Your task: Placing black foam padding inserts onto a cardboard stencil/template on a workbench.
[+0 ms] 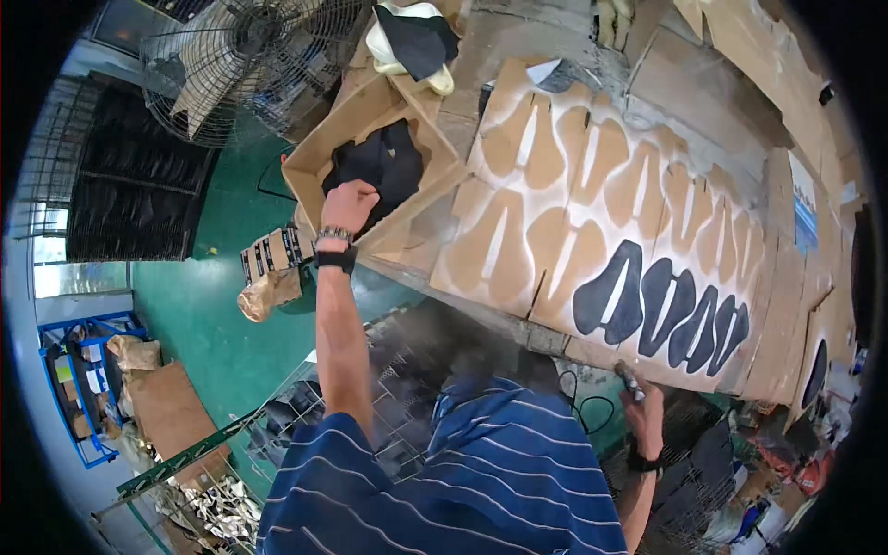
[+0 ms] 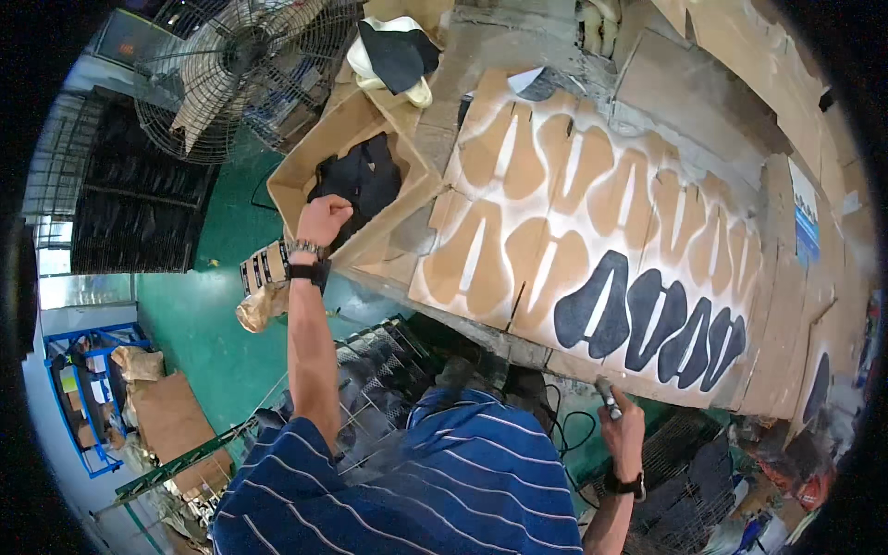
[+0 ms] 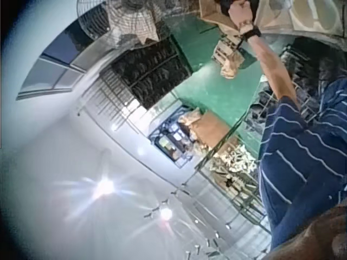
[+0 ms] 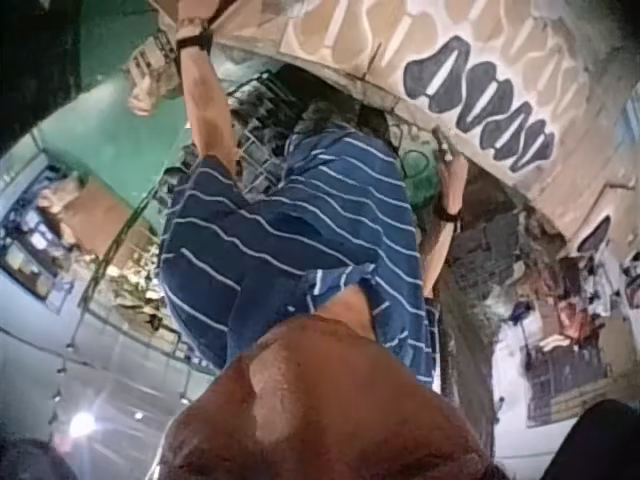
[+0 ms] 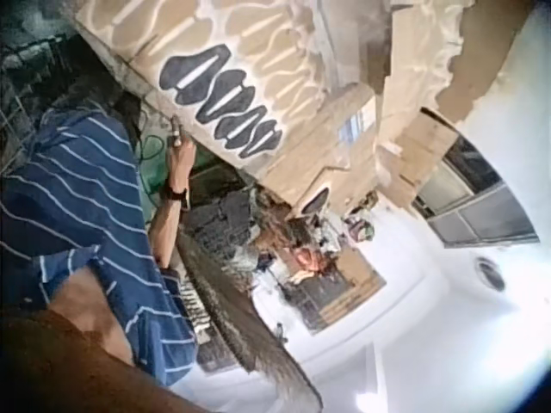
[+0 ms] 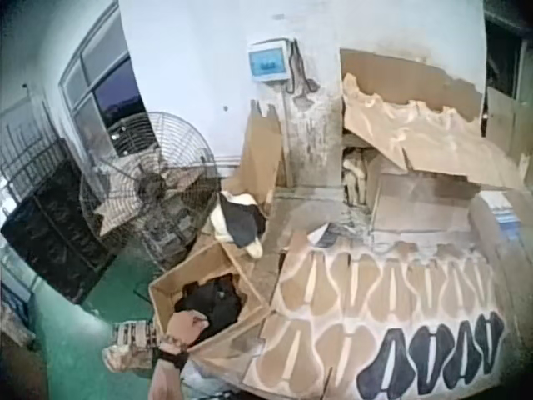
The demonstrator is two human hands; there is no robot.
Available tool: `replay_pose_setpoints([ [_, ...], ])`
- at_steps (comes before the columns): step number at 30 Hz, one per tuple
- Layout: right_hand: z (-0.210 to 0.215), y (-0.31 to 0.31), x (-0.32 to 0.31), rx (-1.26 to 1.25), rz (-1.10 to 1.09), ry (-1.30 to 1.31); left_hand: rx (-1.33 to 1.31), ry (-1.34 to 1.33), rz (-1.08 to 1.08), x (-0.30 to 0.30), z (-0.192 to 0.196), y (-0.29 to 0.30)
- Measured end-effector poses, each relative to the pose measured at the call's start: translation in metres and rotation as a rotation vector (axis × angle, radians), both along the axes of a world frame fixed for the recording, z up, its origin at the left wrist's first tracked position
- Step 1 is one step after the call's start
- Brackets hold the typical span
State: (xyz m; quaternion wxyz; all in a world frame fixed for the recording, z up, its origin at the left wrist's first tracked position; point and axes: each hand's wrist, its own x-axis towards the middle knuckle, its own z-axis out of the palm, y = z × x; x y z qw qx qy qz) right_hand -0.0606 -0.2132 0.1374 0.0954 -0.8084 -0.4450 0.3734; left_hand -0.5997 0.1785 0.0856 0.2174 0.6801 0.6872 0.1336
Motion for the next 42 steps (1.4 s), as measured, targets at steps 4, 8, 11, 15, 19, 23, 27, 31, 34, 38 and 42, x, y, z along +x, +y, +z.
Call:
replay_pose_setpoints([
  [4,-0.089,-0.014,0.006,-0.094,0.174,-0.139,-0.136,0.219,-0.026,-0.005,0.003,0.046],
  [8,-0.131,-0.020,-0.002,-0.157,0.129,-0.224,-0.157,0.326,-0.133,0.029,-0.018,0.077],
  [11,-0.125,-0.017,-0.009,-0.131,0.073,-0.207,-0.188,0.435,-0.180,0.046,-0.042,0.073],
  [15,-0.133,-0.022,-0.013,-0.098,0.065,-0.226,-0.220,0.600,-0.205,0.046,-0.071,0.072],
  [19,-0.137,-0.023,-0.016,-0.144,0.046,-0.249,-0.274,0.517,-0.234,0.046,-0.073,0.081],
  [23,-0.143,-0.027,-0.016,-0.139,0.049,-0.258,-0.052,0.120,-0.111,0.008,-0.069,0.081],
  [27,-0.145,-0.023,-0.020,-0.136,0.018,-0.258,0.044,-0.505,0.185,-0.029,-0.046,0.077],
  [31,-0.149,-0.027,-0.017,-0.107,0.016,-0.241,0.054,-1.060,0.111,-0.014,0.023,0.045],
  [34,-0.150,-0.027,-0.015,-0.080,0.056,-0.231,0.041,-1.316,0.040,0.035,0.101,-0.010],
  [38,-0.145,-0.024,-0.015,-0.098,0.072,-0.237,-0.078,-1.534,0.042,0.072,0.108,-0.064],
  [42,-0.137,-0.014,-0.023,-0.120,0.044,-0.306,-0.175,-1.486,0.112,0.101,0.083,-0.108],
])
